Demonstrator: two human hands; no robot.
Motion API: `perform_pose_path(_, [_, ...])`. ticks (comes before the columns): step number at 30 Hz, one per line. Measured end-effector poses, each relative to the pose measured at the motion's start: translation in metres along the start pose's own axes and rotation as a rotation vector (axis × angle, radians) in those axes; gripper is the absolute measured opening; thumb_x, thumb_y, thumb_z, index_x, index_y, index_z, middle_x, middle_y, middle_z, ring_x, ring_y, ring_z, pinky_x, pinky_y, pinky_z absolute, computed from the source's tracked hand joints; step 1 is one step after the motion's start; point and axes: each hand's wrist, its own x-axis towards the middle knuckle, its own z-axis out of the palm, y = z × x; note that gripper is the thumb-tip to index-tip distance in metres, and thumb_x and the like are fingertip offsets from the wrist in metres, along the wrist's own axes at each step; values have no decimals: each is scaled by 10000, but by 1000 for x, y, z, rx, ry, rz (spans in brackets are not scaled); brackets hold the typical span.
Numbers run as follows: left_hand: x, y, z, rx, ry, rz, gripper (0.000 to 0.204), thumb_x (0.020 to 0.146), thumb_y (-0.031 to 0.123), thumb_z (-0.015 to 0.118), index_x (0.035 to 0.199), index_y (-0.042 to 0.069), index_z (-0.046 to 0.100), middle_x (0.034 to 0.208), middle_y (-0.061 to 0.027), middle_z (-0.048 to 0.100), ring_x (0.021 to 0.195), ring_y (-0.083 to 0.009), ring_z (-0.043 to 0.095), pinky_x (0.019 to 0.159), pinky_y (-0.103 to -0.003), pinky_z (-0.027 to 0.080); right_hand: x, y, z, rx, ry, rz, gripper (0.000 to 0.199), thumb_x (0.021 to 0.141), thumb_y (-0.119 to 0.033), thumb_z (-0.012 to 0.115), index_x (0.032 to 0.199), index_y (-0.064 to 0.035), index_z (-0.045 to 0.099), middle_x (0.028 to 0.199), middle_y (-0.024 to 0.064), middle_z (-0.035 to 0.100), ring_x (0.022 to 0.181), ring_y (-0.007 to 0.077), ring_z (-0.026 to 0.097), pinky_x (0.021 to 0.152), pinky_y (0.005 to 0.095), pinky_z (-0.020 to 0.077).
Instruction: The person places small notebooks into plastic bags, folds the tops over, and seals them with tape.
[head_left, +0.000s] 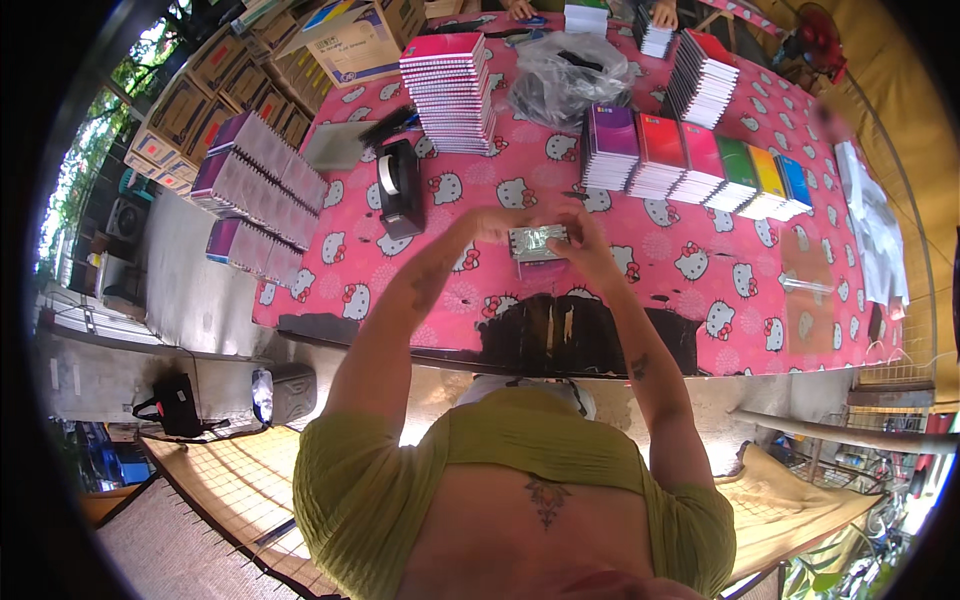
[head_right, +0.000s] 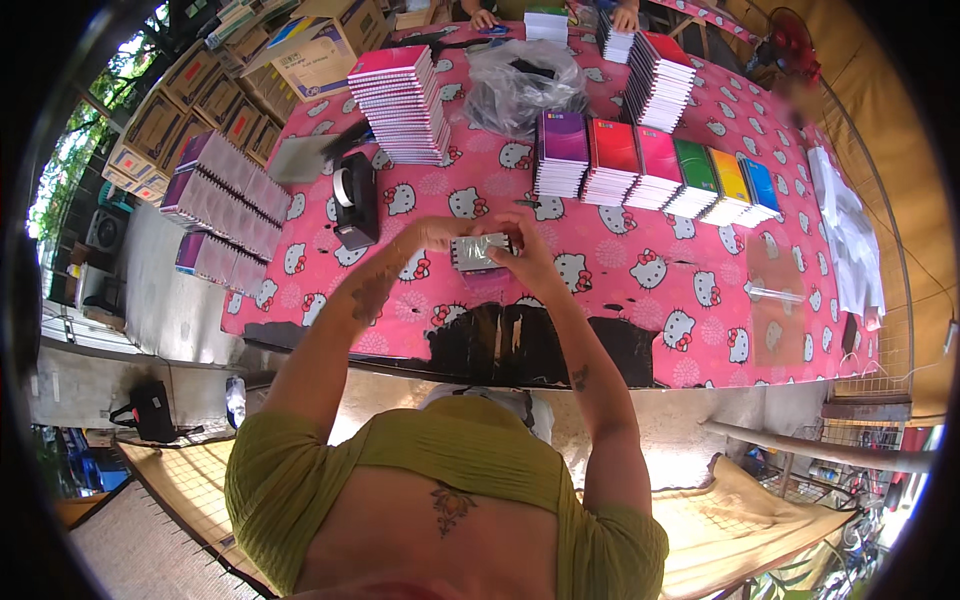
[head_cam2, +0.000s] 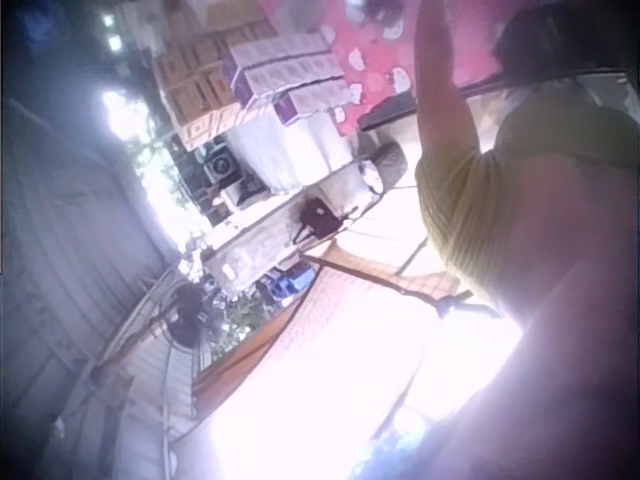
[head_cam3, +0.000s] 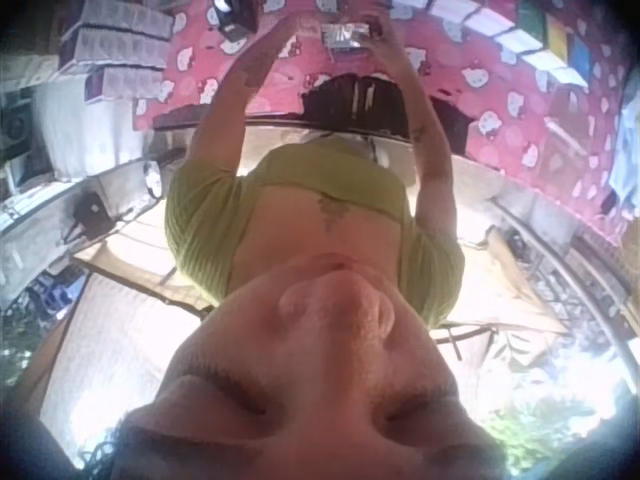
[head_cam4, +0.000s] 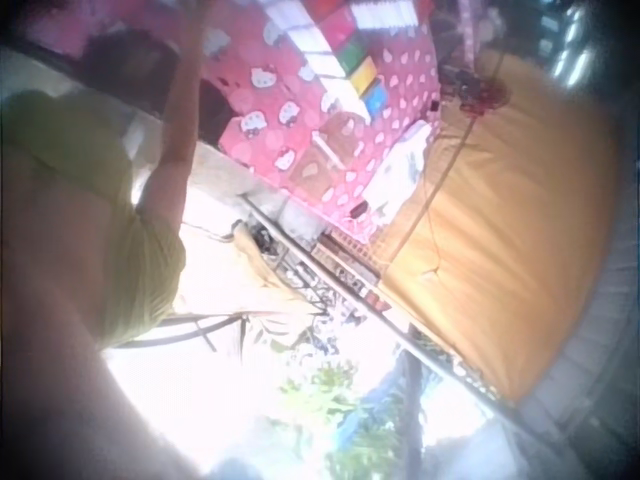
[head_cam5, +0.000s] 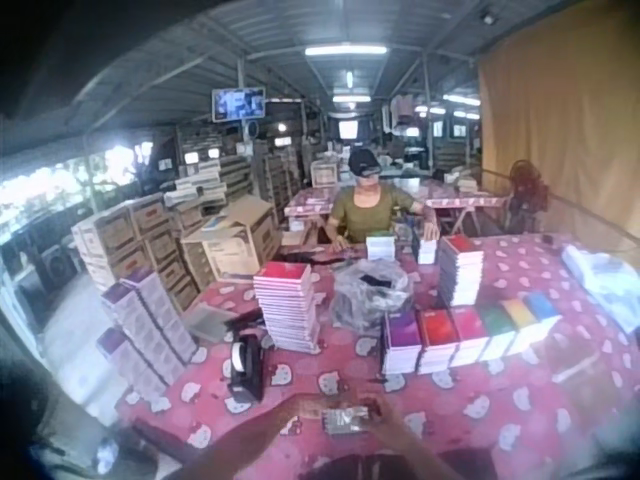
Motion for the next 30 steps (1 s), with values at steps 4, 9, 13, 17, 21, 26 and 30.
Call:
perform_pose_path(4, [-81, -15, 58, -576, 379, 245, 689, 803, 278, 804, 1372, 51, 489, 1253, -96, 570, 1166, -234, 529, 977, -374, 446, -34, 16, 7, 30, 147, -72, 695, 841, -170, 763, 1415, -35, 395, 1317, 108, 514, 1234, 230, 494, 1068, 347, 363])
perform_pose_path(9, [-105, -5, 145, 385, 1005, 339, 724, 706, 237, 875, 1301, 25, 520, 1230, -141, 565, 1178, -268, 541, 982, -379, 459, -32, 33, 27, -42, 9, 64, 833, 805, -320, 815, 1441, -18, 371, 1336, 105, 505, 1263, 217, 469, 1064, 365, 374])
perform_pose_path(13, [-222, 54, 128, 491, 1085, 449, 689, 681, 202, 883, 1250, 6, 548, 1193, -133, 584, 1036, -260, 618, 802, -380, 540, -24, -1, 56, -128, -155, -68, 788, 826, -329, 789, 1430, -17, 391, 1337, 121, 515, 1261, 251, 493, 1055, 376, 388])
perform_pose_path(17, [-357, 63, 65, 241, 1721, 501, 467, 835, 170, 758, 1207, 5, 528, 955, -87, 665, 763, -138, 645, 657, -274, 522, -31, 39, 65, -411, -140, -49, 552, 863, -286, 726, 1319, -46, 529, 1314, 150, 534, 1249, 311, 499, 1026, 431, 407])
perform_pose_path(21, [-464, 77, -23, -107, 2217, 410, 724, 830, 501, 733, 1160, -104, 512, 938, -185, 653, 808, -225, 680, 662, -365, 600, -47, 66, 75, -737, -100, -181, 334, 866, -180, 690, 1176, -74, 628, 1249, 158, 562, 1179, 355, 528, 987, 463, 421])
perform_pose_path(26, [-542, 39, -111, -16, 2147, -92, 722, 837, 643, 618, 891, -76, 655, 757, -195, 682, 680, -257, 706, 658, -393, 597, -52, 59, 90, -890, -69, -293, 276, 829, -108, 681, 1101, -79, 653, 1183, 143, 594, 1119, 358, 559, 953, 473, 439])
perform_pose_path(30, [-537, 25, -154, 420, 1991, -591, 855, 870, 788, 369, 795, 7, 708, 717, -165, 685, 739, -278, 709, 761, -405, 518, -59, 64, 85, -863, 23, -259, 233, 825, -90, 675, 1056, -67, 673, 1146, 145, 617, 1083, 356, 583, 917, 467, 460])
